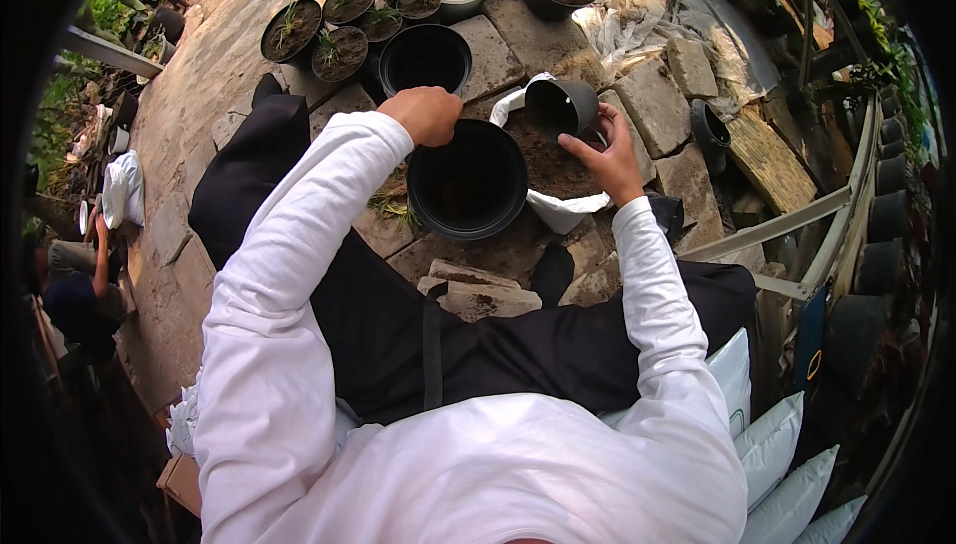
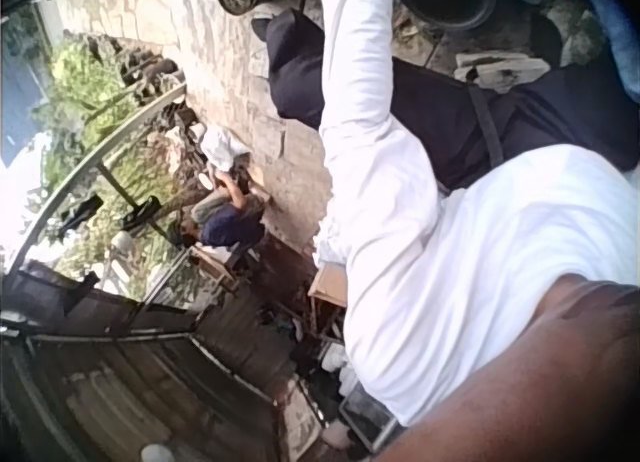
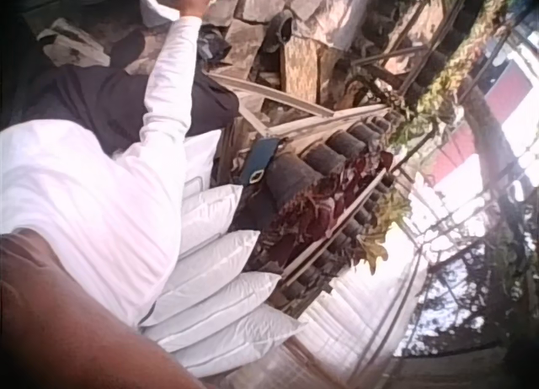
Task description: The person scoops soil from a large white bag into a black pot using a small black scoop. They then place a small plant into the pot and add more soil around it. The person repeats this process with another pot.
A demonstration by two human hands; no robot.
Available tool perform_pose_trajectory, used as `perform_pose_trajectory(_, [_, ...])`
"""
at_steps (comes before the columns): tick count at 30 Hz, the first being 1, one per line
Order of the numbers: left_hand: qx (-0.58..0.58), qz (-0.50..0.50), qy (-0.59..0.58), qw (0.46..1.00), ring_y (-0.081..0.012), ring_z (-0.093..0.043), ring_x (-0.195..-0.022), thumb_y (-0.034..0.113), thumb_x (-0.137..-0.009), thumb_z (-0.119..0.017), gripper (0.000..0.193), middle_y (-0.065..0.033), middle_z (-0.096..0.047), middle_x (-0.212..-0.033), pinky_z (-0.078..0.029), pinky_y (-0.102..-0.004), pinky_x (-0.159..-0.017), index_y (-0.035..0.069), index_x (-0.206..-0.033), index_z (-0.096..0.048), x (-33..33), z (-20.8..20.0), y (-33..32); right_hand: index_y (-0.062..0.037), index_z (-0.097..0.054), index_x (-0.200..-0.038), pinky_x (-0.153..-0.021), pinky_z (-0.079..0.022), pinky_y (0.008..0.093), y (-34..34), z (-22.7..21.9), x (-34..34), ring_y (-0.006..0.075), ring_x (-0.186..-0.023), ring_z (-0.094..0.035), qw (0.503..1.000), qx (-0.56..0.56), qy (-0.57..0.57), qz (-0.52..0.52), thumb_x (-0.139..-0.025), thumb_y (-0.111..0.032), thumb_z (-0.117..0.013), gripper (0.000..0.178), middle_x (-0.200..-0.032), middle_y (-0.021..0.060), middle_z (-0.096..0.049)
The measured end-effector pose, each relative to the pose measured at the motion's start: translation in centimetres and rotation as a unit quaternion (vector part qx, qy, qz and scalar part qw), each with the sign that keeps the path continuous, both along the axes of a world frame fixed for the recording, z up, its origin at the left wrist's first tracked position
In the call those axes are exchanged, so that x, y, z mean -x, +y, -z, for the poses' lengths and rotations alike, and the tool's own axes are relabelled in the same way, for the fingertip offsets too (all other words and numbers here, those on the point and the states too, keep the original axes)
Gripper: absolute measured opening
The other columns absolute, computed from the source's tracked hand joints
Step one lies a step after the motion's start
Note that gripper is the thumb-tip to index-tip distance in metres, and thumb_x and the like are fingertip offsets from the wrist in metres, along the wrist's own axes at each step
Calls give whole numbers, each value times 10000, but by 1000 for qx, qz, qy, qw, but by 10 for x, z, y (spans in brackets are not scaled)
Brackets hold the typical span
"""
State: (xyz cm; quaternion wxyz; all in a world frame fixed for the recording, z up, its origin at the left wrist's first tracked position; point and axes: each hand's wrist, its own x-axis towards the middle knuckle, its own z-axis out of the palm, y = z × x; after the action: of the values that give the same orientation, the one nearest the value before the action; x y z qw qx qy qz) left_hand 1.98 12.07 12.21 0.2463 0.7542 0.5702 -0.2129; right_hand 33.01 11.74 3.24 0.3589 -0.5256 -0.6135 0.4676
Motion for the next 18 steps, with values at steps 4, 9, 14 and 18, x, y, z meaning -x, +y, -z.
perform_pose_trajectory(4, [5,-9,9,1000,-370,-677,-1108,14,-834,-557,394,-199,-718,-1128,-553,-461,-933,57,-1198,-700,6,3,3,-57,-391,-1397,-936,-541,337,-30,-38,41,234,-1240,-583,988,-123,-8,-92,-730,-145,-907,848,-1377,144,-562])
perform_pose_trajectory(9, [6,-9,7,1000,-369,-677,-1112,11,-838,-547,402,-195,-719,-1136,-549,-462,-941,63,-1206,-699,3,0,4,-82,-420,-1379,-921,-549,353,-40,-38,56,281,-1303,-563,954,-258,-44,-146,-720,-129,-898,815,-1483,133,-512])
perform_pose_trajectory(14, [3,-11,8,1000,-369,-677,-1114,16,-843,-541,408,-197,-718,-1136,-550,-462,-938,67,-1217,-696,5,4,4,-54,-445,-1354,-940,-535,375,-20,-17,31,308,-1222,-605,978,-184,-102,5,-715,-194,-916,806,-1326,168,-577])
perform_pose_trajectory(18, [21,-13,17,1000,-372,-671,-1126,27,-851,-539,416,-199,-713,-1152,-548,-464,-946,73,-1235,-690,0,-2,5,-45,-442,-1357,-975,-510,454,-10,37,-7,375,-1166,-605,935,-178,-303,51,-710,-187,-895,803,-1236,193,-607])
